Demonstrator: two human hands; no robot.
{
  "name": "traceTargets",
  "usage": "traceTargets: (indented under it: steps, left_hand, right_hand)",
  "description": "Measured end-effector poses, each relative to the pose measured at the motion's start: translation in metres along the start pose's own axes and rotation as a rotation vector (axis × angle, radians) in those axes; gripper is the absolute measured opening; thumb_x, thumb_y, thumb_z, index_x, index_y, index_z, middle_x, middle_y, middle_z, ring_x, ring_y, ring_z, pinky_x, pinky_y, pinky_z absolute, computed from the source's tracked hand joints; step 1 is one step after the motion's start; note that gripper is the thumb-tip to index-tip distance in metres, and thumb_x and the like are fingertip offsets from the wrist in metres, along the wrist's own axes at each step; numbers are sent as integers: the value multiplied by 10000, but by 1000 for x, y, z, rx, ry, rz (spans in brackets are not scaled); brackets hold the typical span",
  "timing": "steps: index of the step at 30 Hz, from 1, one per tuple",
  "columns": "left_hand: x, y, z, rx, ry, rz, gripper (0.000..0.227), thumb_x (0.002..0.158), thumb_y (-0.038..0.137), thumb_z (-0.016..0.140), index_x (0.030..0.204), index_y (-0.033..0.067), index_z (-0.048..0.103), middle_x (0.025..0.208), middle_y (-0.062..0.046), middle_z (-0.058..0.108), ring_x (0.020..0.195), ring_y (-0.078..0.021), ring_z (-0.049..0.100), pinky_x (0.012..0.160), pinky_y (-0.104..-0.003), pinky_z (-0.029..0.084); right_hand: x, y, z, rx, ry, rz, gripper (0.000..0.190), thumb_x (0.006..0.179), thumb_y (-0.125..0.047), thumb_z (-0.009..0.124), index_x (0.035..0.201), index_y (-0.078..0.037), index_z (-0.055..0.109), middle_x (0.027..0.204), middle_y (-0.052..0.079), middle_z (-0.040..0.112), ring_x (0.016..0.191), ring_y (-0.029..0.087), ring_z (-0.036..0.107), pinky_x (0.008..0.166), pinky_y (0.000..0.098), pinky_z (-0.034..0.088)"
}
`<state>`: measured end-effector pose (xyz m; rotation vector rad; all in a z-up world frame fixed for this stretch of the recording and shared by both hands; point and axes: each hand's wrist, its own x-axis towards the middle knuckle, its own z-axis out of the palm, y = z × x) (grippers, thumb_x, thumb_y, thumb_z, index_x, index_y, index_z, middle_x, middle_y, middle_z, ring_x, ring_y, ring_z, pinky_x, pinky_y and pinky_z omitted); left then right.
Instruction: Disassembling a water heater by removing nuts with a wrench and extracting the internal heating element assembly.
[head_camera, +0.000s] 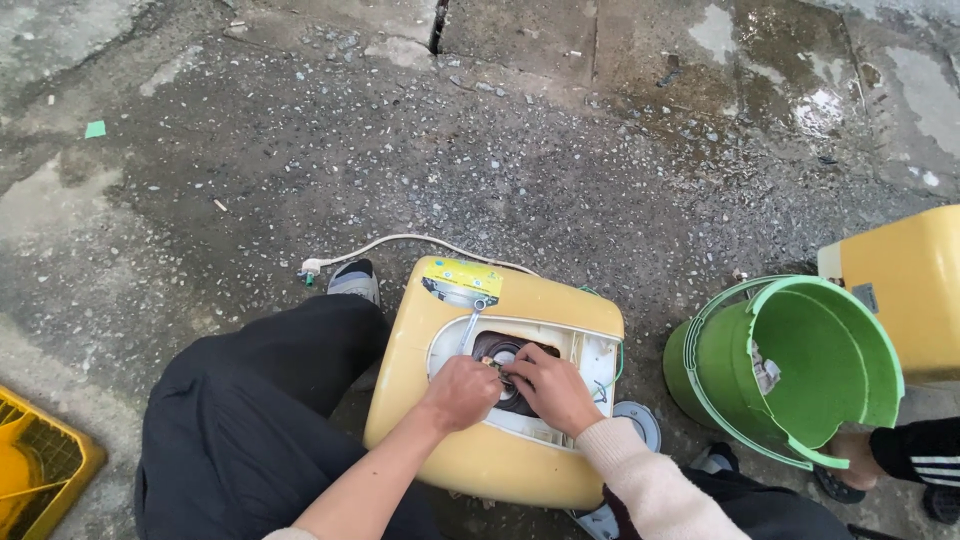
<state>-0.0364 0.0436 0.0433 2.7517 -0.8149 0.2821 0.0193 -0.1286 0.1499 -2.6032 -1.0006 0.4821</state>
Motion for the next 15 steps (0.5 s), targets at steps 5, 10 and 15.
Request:
traceTargets:
  steps: [5, 10, 15]
  left_hand:
    - [0, -1, -2, -15, -6, 10, 253, 909, 73, 654, 670, 149, 692, 613, 9, 665, 626, -156, 666, 592, -309, 535]
    - [4, -4, 0, -60, 14, 47, 276, 853, -16, 618, 651, 117, 751, 646, -51, 717, 517, -222, 649, 477, -368, 505]
    - [3, -6, 5, -88, 82, 42, 283, 806, -42, 630, 585, 122, 694, 591, -51, 676, 472, -239, 606, 433, -384, 460]
  right_hand:
    - [2, 3, -3, -62, 10, 4, 81, 944, -140, 683, 1014, -141, 724, 1004, 4, 669, 870, 226, 747, 762, 332, 631]
    - [5, 35, 33, -80, 138, -173, 139, 939, -152, 674, 1075, -129, 694, 1027, 37, 618, 682, 292, 660, 483, 437, 507]
    - [9, 37, 36, -168, 223, -261, 134, 921, -109, 693, 1051, -132, 714, 925, 41, 609, 585, 283, 620, 382, 426, 448]
